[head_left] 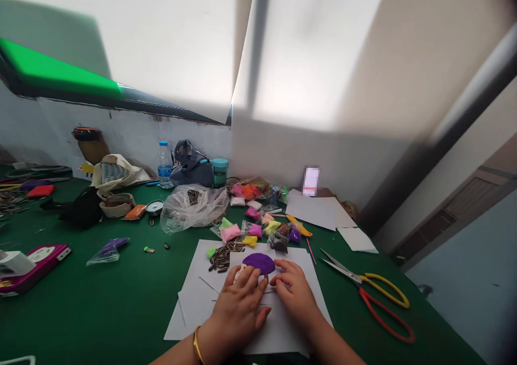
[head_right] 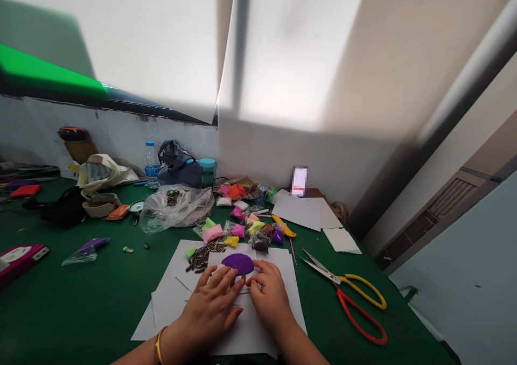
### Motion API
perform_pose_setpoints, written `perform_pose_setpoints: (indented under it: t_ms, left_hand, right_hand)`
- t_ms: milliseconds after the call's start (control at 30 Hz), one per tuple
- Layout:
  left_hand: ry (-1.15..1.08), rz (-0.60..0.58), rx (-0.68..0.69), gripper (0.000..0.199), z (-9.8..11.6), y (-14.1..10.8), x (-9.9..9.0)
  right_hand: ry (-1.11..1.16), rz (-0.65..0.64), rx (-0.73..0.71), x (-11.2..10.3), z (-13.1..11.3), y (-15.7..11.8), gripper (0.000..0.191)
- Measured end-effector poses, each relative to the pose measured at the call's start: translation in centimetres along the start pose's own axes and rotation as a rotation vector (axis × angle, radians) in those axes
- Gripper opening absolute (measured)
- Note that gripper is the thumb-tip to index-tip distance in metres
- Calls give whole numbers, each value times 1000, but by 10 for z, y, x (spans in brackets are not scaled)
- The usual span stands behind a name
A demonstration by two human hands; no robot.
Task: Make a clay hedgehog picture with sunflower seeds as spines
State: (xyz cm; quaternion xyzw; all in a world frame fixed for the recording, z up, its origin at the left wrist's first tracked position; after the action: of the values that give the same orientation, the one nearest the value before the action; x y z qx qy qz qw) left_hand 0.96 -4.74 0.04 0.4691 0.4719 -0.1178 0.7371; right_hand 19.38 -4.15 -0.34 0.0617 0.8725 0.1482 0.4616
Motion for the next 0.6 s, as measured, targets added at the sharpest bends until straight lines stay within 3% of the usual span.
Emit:
perform_pose_setpoints:
  t_ms: [600]
  left_hand:
    - [-53, -5, -44, 48, 1, 5, -8]
  right_hand:
    - [-16, -45, 24, -4, -3, 1, 29]
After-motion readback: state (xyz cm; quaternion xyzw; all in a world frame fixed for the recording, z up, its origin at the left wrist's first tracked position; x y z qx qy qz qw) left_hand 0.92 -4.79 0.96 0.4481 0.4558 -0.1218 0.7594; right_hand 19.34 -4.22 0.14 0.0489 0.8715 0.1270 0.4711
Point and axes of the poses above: each hand's wrist, its own y-axis towards the middle knuckle, its own x-axis out of the palm, z = x × y, the point moved 2 cm from there along y, towards the middle knuckle, and after that the axes turned 14 degrees about -y, right-handed, at the moved point
